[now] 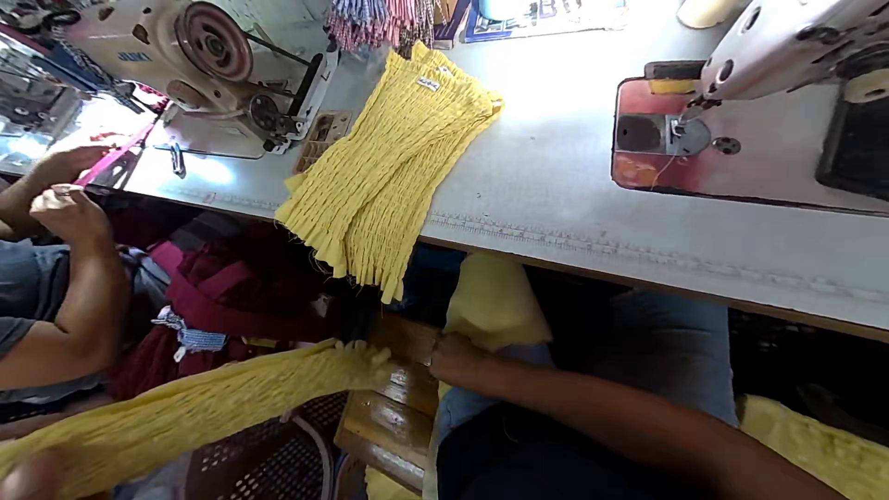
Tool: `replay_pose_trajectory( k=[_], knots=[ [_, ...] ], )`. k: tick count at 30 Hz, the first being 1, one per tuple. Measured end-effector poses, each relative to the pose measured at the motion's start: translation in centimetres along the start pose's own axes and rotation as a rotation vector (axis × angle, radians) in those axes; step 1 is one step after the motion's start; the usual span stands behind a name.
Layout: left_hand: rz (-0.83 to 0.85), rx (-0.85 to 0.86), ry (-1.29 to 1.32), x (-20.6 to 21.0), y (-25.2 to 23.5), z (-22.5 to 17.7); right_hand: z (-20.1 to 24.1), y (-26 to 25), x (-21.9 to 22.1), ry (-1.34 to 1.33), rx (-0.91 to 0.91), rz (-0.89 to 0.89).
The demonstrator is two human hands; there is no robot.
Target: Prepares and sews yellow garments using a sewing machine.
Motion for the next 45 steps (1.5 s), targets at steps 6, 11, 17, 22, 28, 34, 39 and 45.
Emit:
replay_pose_trajectory(
  k=[6, 11, 17, 22, 28, 34, 39, 45],
  knots=[
    [0.070, 0.043, -0.077, 3.7, -1.1, 1.6, -1.5, 0.5, -1.8, -0.216, 0.058, -0.071],
    [0.023, 0.043, -0.066, 4.7, -1.1, 3.3, -4.9, 1.2, -2.2, -0.564, 0.188, -0.284],
    [0.033, 0.069, -0.070, 4.7, -1.2, 3.1, -4.2, 1.8, -2.4, -0.648, 0.240, -0.385],
    [0.025, 0.056, -0.075, 4.9, -1.1, 2.6, -4.6, 2.5, -2.3, -0.795, 0.233, -0.465],
    [0.003, 0.024, -0.024, 3.7, -1.8, 2.0, -6.1, 4.3, -2.4, -0.969, 0.270, -0.422],
    [0.171, 0.104, 0.013, 7.0, -3.7, -1.1, -5.9, 10.3, -3.9, -0.818, 0.190, -0.898],
    [0.423, 0.247, 0.012, 17.4, -4.6, -5.1, -4.2, 18.8, -5.5, -0.544, -0.067, -1.317],
    [0.725, -0.051, 0.394, 30.5, -2.8, -8.8, 3.6, 26.7, -9.5, -0.472, -0.522, -1.292]
  ],
)
Point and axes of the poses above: each hand's wrist, its own y-axis away from the middle knuckle, its own x-axis out of the palm, z = x × y, the point moved 3 cm from there along -y, towards the middle knuckle, and after that the axes turned 5 degrees about -x, right-handed, at the moved point
